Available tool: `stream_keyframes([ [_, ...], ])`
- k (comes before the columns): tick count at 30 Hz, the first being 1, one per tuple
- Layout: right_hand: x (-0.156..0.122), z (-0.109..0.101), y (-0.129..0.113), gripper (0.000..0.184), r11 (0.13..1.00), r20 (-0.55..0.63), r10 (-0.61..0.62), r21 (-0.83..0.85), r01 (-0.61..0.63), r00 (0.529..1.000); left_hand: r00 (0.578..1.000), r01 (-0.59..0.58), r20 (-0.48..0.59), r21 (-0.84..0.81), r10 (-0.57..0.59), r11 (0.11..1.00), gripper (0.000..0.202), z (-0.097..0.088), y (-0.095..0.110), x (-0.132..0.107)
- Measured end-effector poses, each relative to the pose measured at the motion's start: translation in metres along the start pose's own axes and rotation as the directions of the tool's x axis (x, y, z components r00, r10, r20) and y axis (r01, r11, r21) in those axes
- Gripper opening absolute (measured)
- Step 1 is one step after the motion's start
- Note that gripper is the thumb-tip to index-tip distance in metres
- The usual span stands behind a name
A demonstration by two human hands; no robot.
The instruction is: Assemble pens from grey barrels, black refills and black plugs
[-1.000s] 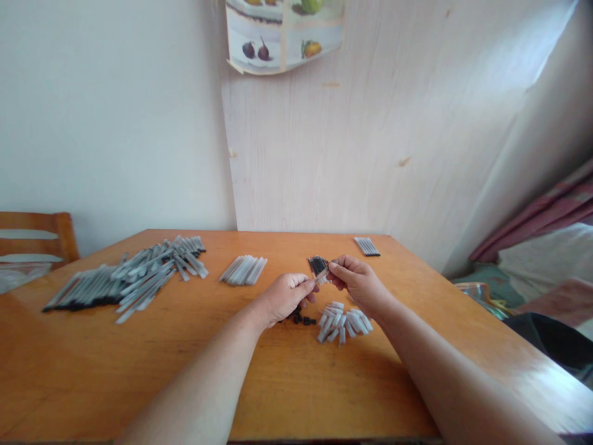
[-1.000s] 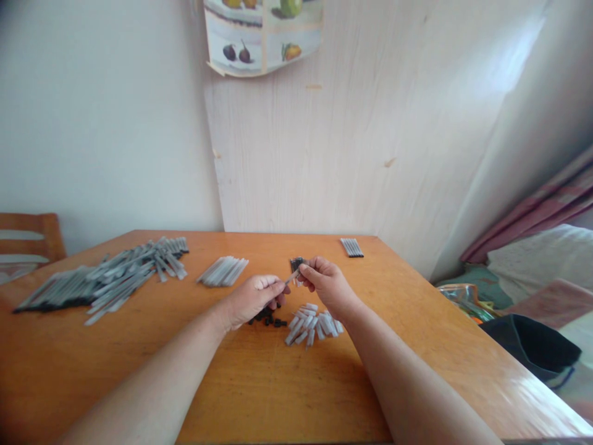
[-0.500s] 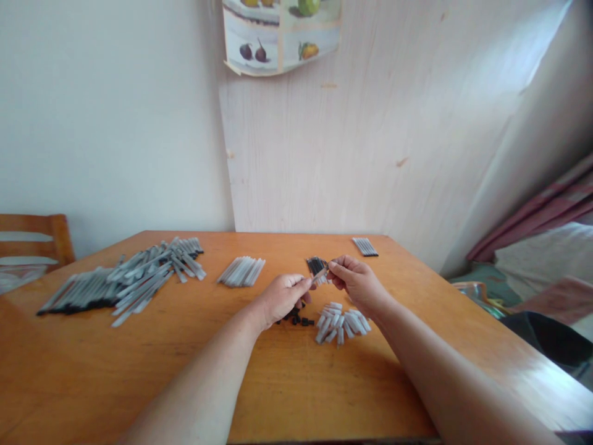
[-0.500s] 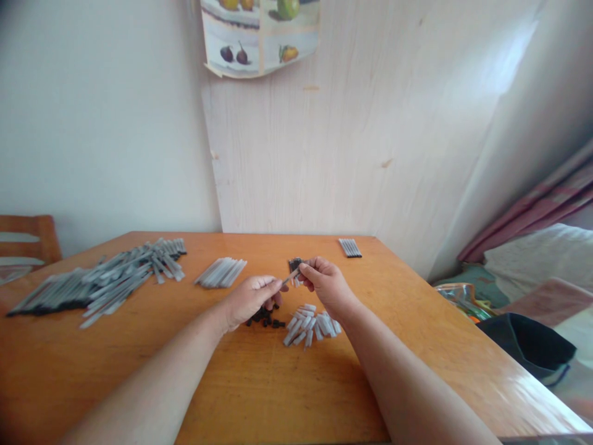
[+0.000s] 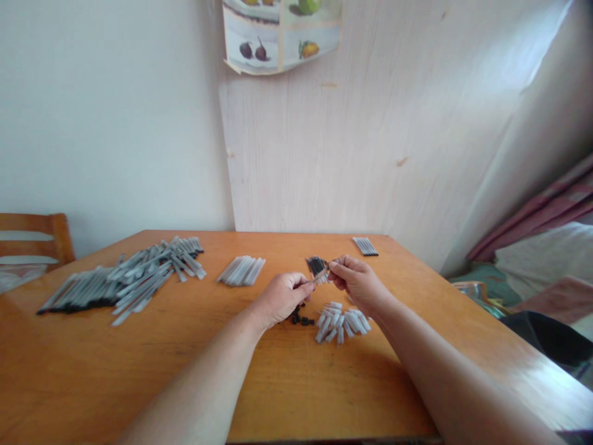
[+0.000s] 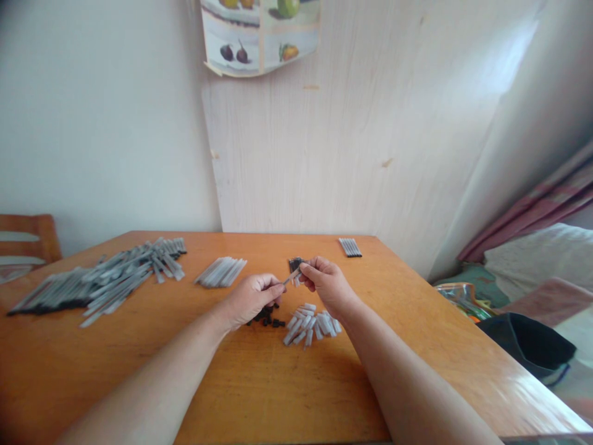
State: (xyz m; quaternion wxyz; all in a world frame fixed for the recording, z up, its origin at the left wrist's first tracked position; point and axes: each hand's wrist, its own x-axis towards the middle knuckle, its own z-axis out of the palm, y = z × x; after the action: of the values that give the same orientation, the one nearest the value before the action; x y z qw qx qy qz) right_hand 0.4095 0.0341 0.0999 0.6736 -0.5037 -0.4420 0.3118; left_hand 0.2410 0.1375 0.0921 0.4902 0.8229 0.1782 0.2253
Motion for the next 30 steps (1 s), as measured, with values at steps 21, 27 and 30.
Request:
stream_keyframes([
  [21, 0.0003, 0.0002, -0.0025, 0.028, 1.0, -0.039, 0.02, 0.009, -0.02, 0.999, 0.994, 0.084, 0.083, -0.105, -0.076, 0.991, 0.042, -0.0023, 0.0032, -0.0028],
  [27, 0.0005, -0.0004, -0.0014, 0.027, 1.0, -0.031, 0.007, -0.008, -0.007, 1.0, 0.997, 0.067, 0.05, -0.04, -0.064, 0.997, 0.036, -0.0001, 0.0032, -0.0022],
  [30, 0.0008, -0.0013, -0.0001, 0.027, 1.0, -0.031, 0.011, -0.01, -0.011, 0.999, 0.999, 0.032, 0.036, 0.027, -0.033, 0.999, 0.034, 0.0005, 0.0004, -0.0011],
])
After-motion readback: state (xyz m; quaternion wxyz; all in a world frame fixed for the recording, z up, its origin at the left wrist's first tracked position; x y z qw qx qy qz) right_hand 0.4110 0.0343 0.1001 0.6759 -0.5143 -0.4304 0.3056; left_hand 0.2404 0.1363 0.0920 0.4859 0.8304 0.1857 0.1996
